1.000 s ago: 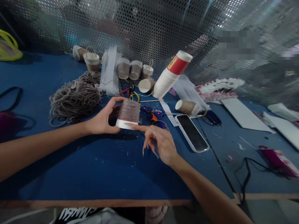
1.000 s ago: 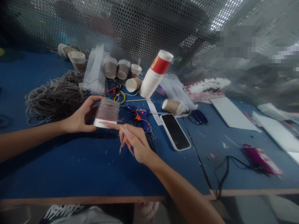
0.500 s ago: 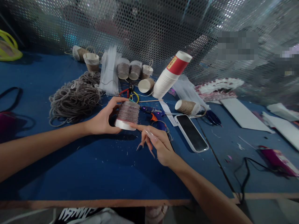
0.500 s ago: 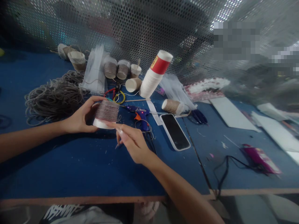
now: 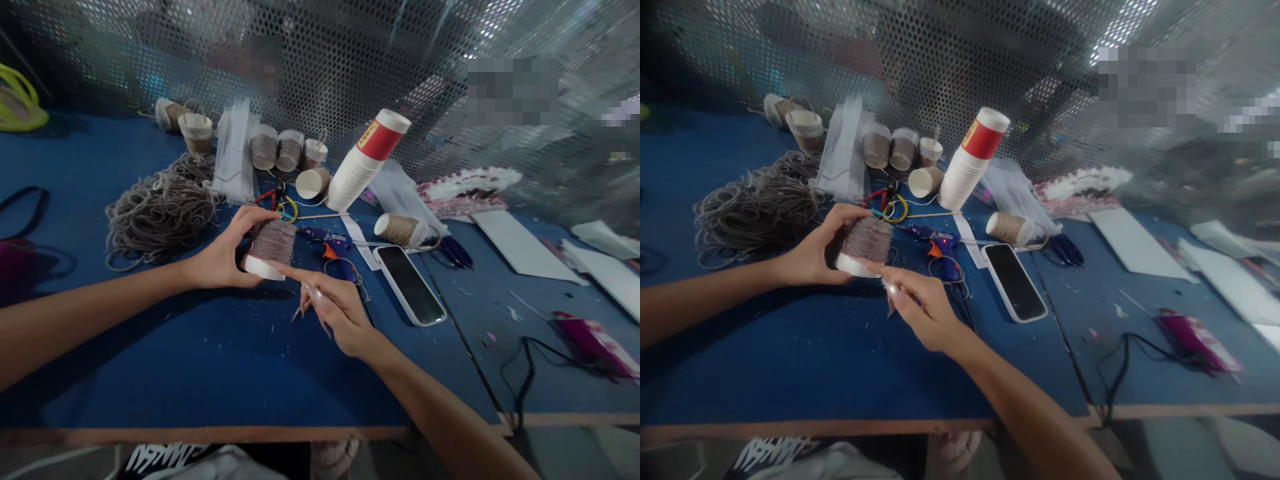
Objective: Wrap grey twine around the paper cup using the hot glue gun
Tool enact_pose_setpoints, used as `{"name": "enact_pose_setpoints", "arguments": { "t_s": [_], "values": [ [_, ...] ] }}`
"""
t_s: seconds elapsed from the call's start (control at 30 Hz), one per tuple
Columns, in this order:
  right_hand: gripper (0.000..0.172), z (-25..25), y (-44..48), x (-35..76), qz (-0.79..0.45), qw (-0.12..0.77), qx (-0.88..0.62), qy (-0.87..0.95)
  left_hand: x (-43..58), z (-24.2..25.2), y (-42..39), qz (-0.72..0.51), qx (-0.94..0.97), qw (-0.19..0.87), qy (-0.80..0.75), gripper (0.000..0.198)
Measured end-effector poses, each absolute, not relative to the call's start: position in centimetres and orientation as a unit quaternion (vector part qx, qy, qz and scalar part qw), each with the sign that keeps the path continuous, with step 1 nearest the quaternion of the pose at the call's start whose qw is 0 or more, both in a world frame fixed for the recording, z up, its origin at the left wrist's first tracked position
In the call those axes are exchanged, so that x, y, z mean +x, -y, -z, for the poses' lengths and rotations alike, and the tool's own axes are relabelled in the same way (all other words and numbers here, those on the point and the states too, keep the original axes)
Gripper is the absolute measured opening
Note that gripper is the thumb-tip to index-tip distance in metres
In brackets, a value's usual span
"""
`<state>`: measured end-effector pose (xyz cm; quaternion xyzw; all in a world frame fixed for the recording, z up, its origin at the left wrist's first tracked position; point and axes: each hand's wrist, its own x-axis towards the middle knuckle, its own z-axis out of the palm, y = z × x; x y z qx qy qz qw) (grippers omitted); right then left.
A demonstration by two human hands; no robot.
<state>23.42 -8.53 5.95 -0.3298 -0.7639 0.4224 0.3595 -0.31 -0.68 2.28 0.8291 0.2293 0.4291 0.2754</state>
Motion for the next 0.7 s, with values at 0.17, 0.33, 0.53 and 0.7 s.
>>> {"name": "enact_pose_setpoints", "arguments": {
  "t_s": [0.17, 0.33, 0.53, 0.7],
  "values": [
    [0.040, -5.98, 8.56, 23.23, -0.417, 0.335, -0.323, 0.781, -0.25, -2.22, 0.69, -0.433, 0.832, 0.263, -0.228, 0.082],
    [0.035, -5.81, 8.61, 23.38, -0.392, 0.321, -0.327, 0.798, -0.06, -2.26, 0.71, -0.443, 0.833, 0.249, -0.221, 0.080],
    [0.028, -6.12, 8.91, 23.03, -0.355, 0.289, -0.353, 0.816, 0.00, -2.46, 0.99, -0.441, 0.832, 0.242, -0.233, 0.079],
    [0.019, -6.21, 9.09, 22.82, -0.322, 0.301, -0.311, 0.842, -0.13, -2.24, 0.99, -0.450, 0.826, 0.232, -0.248, 0.083]
  ]
}}
